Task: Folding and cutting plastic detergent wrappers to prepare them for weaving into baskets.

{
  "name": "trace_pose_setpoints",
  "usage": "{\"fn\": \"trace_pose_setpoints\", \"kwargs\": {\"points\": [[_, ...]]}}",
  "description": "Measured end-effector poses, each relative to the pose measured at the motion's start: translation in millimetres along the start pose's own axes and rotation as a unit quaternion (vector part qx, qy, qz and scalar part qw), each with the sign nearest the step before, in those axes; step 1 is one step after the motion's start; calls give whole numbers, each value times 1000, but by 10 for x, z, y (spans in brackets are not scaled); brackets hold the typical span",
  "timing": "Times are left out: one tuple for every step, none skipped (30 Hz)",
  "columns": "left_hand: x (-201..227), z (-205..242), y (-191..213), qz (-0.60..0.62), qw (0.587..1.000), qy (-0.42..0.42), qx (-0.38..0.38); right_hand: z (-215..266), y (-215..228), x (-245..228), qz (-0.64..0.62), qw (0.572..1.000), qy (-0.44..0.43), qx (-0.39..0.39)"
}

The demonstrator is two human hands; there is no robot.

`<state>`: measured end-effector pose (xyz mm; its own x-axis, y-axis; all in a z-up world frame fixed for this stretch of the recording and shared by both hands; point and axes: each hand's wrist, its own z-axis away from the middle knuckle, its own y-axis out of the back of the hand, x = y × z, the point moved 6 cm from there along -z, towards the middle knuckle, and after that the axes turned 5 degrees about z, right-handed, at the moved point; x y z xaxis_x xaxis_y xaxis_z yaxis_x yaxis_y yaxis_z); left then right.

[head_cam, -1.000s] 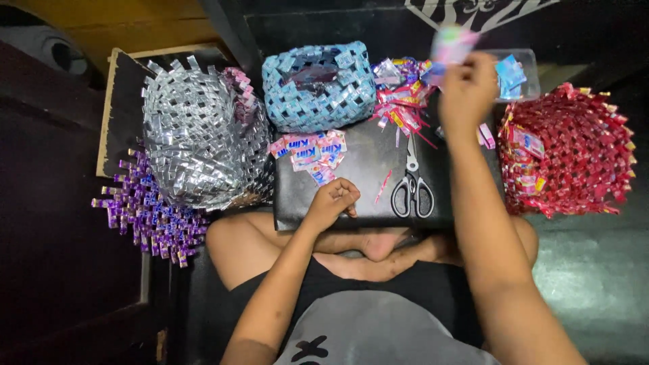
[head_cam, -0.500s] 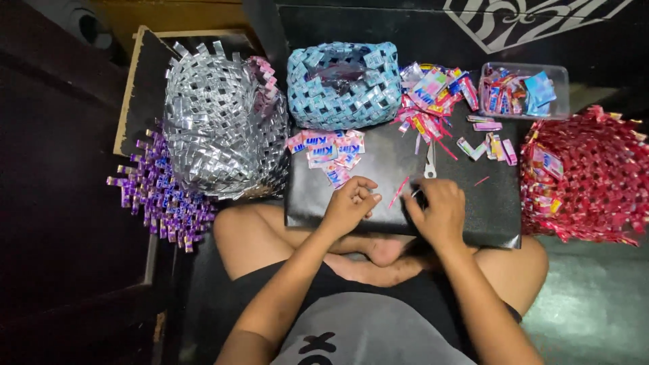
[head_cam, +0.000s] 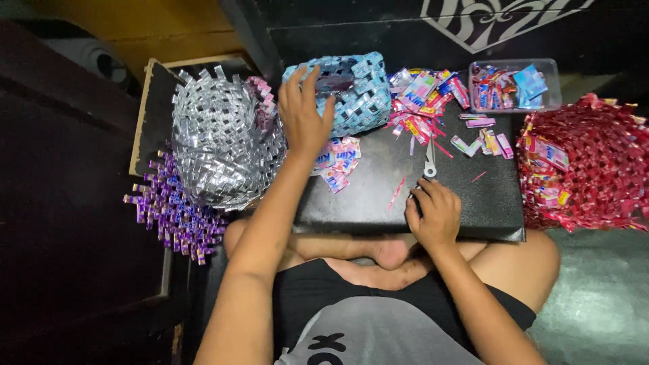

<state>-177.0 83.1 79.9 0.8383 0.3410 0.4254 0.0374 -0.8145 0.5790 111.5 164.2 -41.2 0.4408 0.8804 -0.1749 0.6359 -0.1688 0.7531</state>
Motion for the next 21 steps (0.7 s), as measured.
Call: {"fn": "trace_pose_setpoints", "kwargs": {"points": [[-108, -40, -90, 2, 1000, -4, 0, -14, 17, -9, 2, 1000, -3, 3], [-209, -84, -180, -7, 1000, -14, 5, -27, 31, -19, 6, 1000, -4, 5], [-310, -134, -275, -16, 1000, -23, 10, -46, 42, -26, 10, 1000, -5, 6], [-269, -153, -238, -12, 999, -29, 11, -53, 47, -13, 13, 1000, -9, 11], [-261, -172, -166, 34, 998, -15, 45, -62, 39, -2, 14, 1000, -9, 12], [-264, -142, -85, 79, 994, 3, 73, -27, 43, -14, 12, 1000, -12, 9], [-193, -120, -109, 82, 994, -1, 69, -53, 29, 8, 14, 1000, -17, 10], [-241, -21, -82, 161, 980, 76, 84, -49, 27, 7, 13, 1000, -16, 6], [-293, 93, -62, 238, 954, 152, 99, -44, 22, -5, 12, 1000, -15, 2], [-266, 222, 21, 237, 954, 153, 101, -40, 30, -16, 11, 1000, -13, 2], [-306, 374, -18, 282, 930, 236, 30, -38, 19, 12, -27, 999, -46, -13], [-315, 559, -74, 324, 891, 315, -43, -23, 12, 50, -63, 994, -79, -29], [-242, 708, 1, 325, 890, 316, -41, -129, 115, -6, -63, 995, -77, -30], [-171, 903, 16, 333, 872, 348, -83, -214, 249, -32, -129, 986, -103, -6], [-99, 1105, 30, 341, 851, 379, -124, -293, 370, -56, -194, 972, -129, 19], [-156, 1339, -19, 339, 848, 386, -128, -316, 387, -88, -193, 972, -133, 11], [-207, 1598, -83, 382, 818, 410, -133, -301, 276, -84, -290, 933, -201, -74], [-247, 1858, -148, 423, 784, 433, -135, -265, 167, -109, -380, 873, -265, -156], [-169, 1911, -82, 423, 781, 439, -137, -278, 171, -167, -378, 871, -268, -162], [-86, 1915, -33, 464, 759, 435, -134, -320, 136, -223, -361, 872, -275, -182], [-2, 1912, 30, 505, 736, 431, -131, -365, 110, -288, -345, 872, -281, -203]]}}
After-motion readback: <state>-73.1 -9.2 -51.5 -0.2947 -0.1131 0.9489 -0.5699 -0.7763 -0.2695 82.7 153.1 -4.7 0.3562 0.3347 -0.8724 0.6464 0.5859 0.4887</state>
